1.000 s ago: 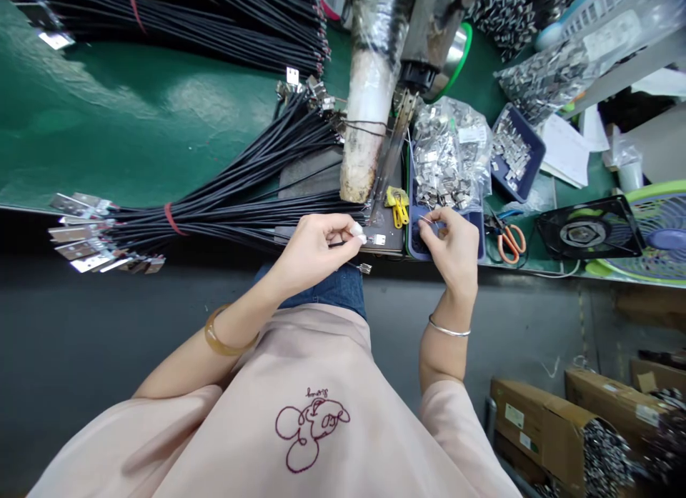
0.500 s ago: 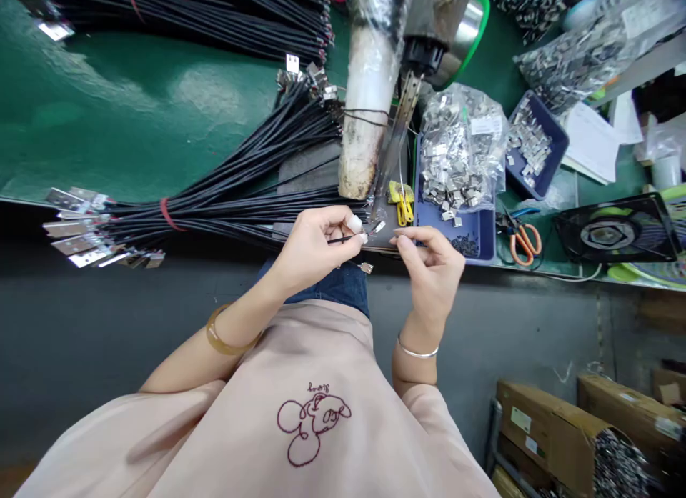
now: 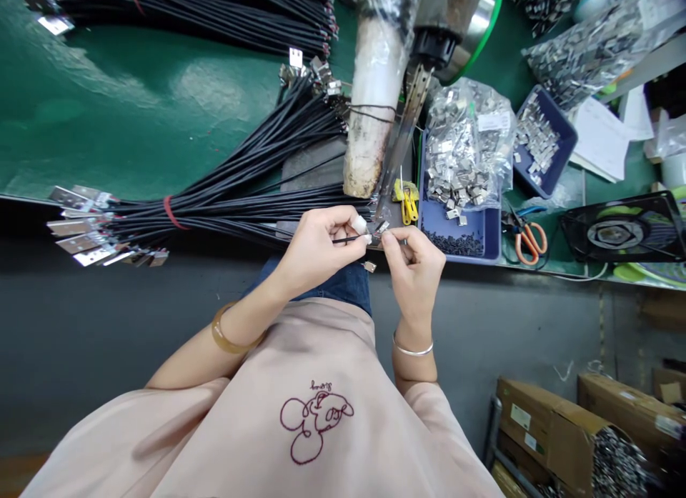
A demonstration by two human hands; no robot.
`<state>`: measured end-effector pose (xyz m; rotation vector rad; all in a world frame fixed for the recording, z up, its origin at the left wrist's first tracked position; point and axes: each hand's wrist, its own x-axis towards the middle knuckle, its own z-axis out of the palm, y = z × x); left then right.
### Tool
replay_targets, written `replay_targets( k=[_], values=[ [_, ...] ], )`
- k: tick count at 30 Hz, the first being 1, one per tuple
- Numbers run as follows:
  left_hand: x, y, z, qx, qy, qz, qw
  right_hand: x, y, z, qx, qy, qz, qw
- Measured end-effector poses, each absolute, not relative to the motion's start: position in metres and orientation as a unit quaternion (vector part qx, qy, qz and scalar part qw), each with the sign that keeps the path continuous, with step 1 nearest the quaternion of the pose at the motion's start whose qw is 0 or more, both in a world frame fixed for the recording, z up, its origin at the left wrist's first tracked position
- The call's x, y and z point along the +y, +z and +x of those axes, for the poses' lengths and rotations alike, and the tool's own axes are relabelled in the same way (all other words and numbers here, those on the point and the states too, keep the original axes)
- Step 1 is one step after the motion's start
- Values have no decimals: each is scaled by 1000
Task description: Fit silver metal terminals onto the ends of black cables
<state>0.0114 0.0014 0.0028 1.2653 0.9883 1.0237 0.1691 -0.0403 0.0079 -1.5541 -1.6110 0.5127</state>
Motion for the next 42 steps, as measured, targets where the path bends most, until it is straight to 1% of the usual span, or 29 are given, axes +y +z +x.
replay_targets(
  k=[5,8,10,14,16,19,23,31,42],
  values=[
    [3,2,7,406,425,564,580,-38,6,163,-678,120,-601,404],
    [4,3,3,383,407,576,597,-39,5,162,-676,109,-600,415],
    [4,4,1,380,407,567,608,-42,6,164,-636,132,-610,454],
    [5,6,2,399,438,527,609,-47,11,168,-533,181,-595,573],
    [5,7,4,403,453,511,609,-49,12,168,-525,175,-589,588],
    [6,9,6,402,461,494,619,-49,10,166,-571,170,-572,564],
    [6,10,9,392,464,480,633,-45,6,163,-619,203,-554,519],
    [2,4,8,420,473,480,608,-37,8,162,-605,245,-547,524],
    [2,10,9,435,461,478,608,-34,21,163,-621,244,-567,484]
  ],
)
